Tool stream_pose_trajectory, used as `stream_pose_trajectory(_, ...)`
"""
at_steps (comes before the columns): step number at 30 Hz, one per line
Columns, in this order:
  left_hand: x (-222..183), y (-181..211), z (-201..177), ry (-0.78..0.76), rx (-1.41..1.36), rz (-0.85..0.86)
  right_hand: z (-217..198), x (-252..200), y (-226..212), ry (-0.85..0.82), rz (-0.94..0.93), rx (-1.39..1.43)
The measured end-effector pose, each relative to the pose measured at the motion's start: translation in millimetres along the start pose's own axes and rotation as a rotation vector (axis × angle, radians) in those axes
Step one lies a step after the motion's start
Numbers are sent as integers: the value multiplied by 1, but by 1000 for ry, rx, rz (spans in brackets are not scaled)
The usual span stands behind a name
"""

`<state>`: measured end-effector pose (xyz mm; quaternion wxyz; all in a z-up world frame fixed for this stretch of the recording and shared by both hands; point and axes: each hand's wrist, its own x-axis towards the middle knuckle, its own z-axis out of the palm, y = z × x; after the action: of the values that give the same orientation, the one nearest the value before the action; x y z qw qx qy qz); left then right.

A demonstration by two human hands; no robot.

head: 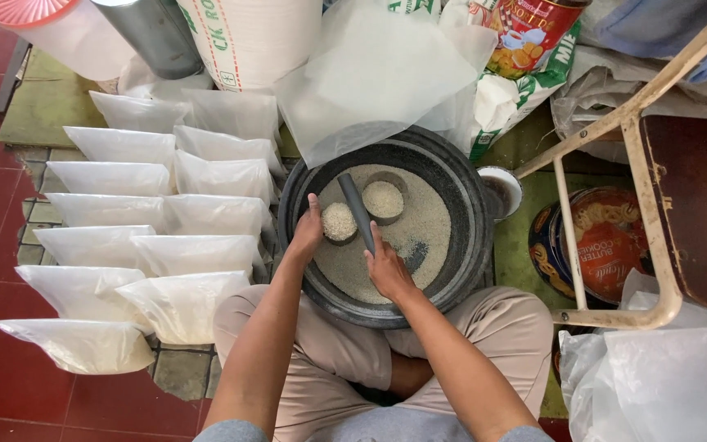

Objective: Scooping rice from a large basin into small plastic bags using a measuring cup for portioning.

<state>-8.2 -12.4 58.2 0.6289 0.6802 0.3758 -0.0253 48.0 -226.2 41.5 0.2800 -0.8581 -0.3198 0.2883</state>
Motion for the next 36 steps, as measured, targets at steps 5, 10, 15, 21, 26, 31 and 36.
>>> stream_pose_trajectory(5, -4, 1, 3, 8, -11, 3, 6, 3, 11, 24, -30, -23)
stream_pose_trajectory(10, -14, 10, 4, 20, 4, -23, 15, 6, 20, 21, -52, -22)
stream_pose_trajectory(15, -16, 18, 2, 28, -3, -3, 19, 9, 18, 7, -100, -85)
stream_pose_trajectory(21, -15, 19, 2, 19, 7, -32, 24, 9, 15, 8, -147, -124)
stream_pose_trajectory(26, -18, 23, 3, 33, 45, -68, 25, 8, 15, 19, -190, -144)
stream_pose_trajectory(31, -8, 11, 2, 43, 38, -54, 22, 6, 12, 16, -178, -112)
stream_pose_trajectory(36, -29, 31, 5, 39, 24, -45, 25, 7, 14, 23, -144, -142)
